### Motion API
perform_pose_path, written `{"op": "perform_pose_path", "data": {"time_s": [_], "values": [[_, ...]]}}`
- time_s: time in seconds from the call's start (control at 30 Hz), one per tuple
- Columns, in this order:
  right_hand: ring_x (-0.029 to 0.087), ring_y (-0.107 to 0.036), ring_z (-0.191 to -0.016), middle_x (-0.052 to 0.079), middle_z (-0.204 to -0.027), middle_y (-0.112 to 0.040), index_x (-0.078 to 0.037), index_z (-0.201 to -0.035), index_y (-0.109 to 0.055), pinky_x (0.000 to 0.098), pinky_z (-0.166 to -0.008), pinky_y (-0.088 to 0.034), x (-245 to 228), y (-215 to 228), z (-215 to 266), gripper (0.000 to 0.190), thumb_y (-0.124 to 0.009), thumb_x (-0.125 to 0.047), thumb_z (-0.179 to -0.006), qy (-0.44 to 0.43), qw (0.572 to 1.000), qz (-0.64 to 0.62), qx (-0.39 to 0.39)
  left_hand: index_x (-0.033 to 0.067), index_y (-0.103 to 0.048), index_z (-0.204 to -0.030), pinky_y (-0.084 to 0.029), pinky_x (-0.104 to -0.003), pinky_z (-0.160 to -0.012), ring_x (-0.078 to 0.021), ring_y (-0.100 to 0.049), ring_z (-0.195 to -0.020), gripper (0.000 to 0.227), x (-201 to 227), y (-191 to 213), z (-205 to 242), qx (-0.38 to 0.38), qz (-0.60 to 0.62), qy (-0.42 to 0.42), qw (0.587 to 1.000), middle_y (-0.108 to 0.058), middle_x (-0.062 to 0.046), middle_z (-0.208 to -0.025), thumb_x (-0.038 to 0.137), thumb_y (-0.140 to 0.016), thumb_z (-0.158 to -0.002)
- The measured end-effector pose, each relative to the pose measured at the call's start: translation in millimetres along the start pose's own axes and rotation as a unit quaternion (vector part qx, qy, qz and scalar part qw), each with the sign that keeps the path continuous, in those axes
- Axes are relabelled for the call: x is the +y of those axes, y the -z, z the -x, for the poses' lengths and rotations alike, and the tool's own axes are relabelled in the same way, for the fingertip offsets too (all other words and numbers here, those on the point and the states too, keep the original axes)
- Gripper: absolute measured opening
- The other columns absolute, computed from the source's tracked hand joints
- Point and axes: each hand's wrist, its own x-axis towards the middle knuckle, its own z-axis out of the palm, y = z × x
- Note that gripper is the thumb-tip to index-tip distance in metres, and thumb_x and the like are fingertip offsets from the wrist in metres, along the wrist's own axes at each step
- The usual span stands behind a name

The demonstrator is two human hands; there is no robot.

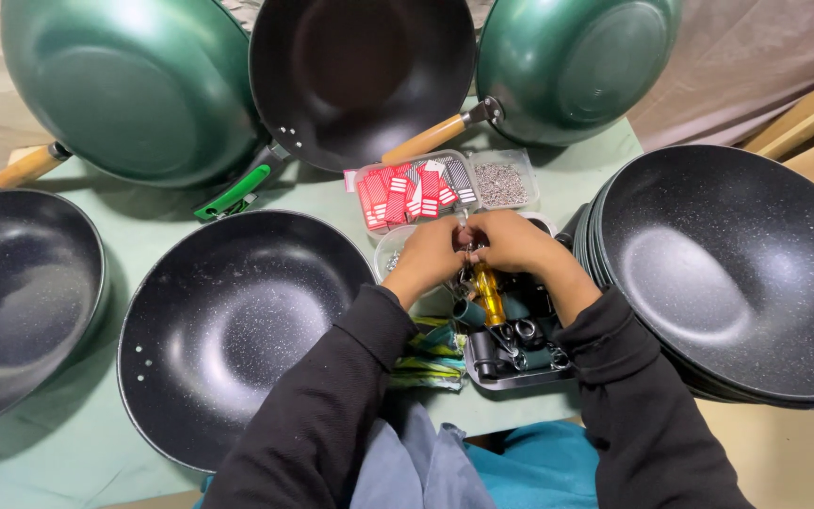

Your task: Attaching a metal bracket to the rim of a wok using a screwdriver and screws.

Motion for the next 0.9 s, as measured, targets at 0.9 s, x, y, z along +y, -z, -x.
{"op": "perform_pose_path", "data": {"time_s": [0.9], "values": [[0.023, -0.069, -0.112, 0.007, -0.116, -0.075, -0.018, -0.122, -0.071, 0.0356, -0.087, -0.059, 1.3, 4.0, -4.0, 0.029, -0.073, -0.022, -0.094, -0.055, 0.943, -0.264, 0.197, 0.0153, -0.072, -0.114, -0.061, -0.036, -0.085, -0.0311, -0.073, -0.100, 0.038, -13.5, 37.3, -12.4, 0.164, 0.264, -0.065, 0.948, -0.067, -0.014, -0.109, 0.009, -0.081, -0.079]]}}
